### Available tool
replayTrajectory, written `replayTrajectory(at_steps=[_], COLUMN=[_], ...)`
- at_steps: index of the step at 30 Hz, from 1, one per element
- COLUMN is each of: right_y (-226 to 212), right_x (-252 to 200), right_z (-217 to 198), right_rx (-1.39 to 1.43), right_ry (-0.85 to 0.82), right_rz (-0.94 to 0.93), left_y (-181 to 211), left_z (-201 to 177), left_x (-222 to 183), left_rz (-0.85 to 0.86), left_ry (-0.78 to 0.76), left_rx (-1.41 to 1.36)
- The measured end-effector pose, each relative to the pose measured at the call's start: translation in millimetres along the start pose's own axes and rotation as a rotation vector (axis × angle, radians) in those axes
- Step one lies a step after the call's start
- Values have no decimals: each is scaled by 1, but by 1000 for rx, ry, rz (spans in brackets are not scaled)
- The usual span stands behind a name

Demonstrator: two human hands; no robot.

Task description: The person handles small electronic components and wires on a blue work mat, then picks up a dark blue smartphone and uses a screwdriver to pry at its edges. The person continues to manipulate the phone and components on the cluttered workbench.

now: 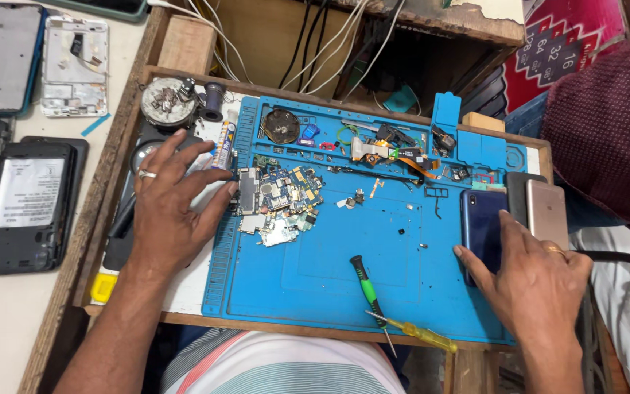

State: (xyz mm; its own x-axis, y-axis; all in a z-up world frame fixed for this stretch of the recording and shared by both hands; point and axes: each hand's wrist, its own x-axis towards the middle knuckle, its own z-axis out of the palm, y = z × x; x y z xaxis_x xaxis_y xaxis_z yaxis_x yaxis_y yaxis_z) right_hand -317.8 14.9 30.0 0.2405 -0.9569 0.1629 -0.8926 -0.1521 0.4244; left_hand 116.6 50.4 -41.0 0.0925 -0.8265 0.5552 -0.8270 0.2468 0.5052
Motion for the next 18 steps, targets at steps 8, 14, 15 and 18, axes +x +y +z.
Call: replayTrajectory(at_steps=[8,14,15,18], right_y=[3,54,59,62], right_x=[-7,-13,-6,-7], right_z=[-6,5,12,34], right_rx=[331,457,508,611], right_ry=[-12,153,90,61], right_rz=[73,286,308,346], left_y=[4,4,4,6], left_z=[-3,-3,-2,-2], left_x=[2,-1,1,2], left_rz=[-27,-61,-58,-59], left_ry=[3,9,4,-2], left_rx=[-20,-72,-62,-46])
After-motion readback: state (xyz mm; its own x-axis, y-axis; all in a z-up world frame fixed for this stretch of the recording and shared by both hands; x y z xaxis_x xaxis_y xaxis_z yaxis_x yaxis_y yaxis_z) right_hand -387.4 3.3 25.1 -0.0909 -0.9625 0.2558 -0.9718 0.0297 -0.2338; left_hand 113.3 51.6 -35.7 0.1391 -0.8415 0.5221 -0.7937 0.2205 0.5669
